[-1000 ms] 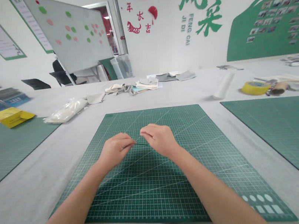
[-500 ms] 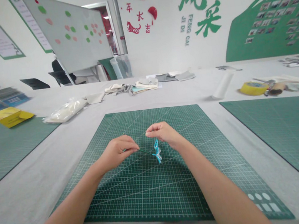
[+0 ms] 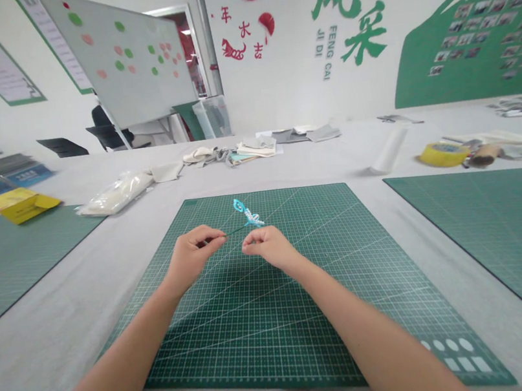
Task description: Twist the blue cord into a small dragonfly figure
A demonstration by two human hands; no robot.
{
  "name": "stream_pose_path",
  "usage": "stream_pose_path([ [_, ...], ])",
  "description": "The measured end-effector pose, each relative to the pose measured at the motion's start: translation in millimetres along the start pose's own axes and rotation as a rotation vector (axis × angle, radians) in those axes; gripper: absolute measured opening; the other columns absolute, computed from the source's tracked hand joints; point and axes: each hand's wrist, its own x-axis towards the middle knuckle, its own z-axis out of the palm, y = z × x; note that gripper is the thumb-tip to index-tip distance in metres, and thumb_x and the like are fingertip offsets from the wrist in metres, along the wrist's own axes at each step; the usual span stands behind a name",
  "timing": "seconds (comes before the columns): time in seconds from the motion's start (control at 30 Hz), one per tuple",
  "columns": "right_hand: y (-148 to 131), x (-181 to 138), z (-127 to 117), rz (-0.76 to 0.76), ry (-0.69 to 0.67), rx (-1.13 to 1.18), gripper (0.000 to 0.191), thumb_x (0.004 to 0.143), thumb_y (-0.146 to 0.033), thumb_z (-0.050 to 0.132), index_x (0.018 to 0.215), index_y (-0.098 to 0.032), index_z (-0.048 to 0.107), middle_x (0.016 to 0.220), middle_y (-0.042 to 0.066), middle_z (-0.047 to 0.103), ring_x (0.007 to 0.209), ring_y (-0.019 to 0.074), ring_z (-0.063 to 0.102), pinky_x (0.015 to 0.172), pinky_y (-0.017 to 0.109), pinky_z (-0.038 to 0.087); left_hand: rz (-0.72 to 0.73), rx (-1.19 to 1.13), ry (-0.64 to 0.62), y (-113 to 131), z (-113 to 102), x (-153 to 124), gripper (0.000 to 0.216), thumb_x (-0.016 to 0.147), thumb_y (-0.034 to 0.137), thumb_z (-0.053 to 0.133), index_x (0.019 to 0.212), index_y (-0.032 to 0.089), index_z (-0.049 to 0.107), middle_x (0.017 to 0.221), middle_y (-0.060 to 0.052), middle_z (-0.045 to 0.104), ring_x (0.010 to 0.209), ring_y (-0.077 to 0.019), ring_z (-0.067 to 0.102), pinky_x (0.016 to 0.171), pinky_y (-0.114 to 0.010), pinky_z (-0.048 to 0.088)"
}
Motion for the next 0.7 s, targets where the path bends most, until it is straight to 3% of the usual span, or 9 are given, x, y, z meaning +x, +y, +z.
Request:
stream_pose_path([
  [0.23,-17,-17,13,-0.142,-0.009,-0.199,0.012,0.075,-0.027,0.063,0.070,-0.017,0.069,0.047,-0.007,0.038,0.047,0.0075,0.032,0.050,0.023,0.025,-0.047,0.124,0.093,-6,1,-1,0.010,0.081,0.024,0.062,0.079,0.020,0.071,0.075,0.000,0.067,0.070,-0.0143,0.059,0.064,-0.027,0.043],
  [0.43,-26,-25,15,-0.252,-0.013,-0.305,0.014,0.081,-0.028,0.059,0.074,-0.019,0.068,0.049,-0.006,0.043,0.047,0.0084,0.036,0.051,0.023,0.027,0.047,0.378,0.019,-5,4,-6,0.016,0.085,0.022,0.056,0.084,0.022,0.072,0.081,-0.001,0.067,0.076,-0.0154,0.061,0.068,-0.028,0.044],
  [0.7,-31,-25,1,-0.438,0.143,-0.503,0.015,0.087,-0.027,0.055,0.082,-0.021,0.067,0.072,0.000,0.065,0.065,0.0130,0.055,0.064,0.025,0.037,0.198,0.617,-0.078,-6,5,-8,0.020,0.089,0.022,0.052,0.090,0.022,0.072,0.087,-0.003,0.068,0.084,-0.0182,0.060,0.072,-0.029,0.044],
])
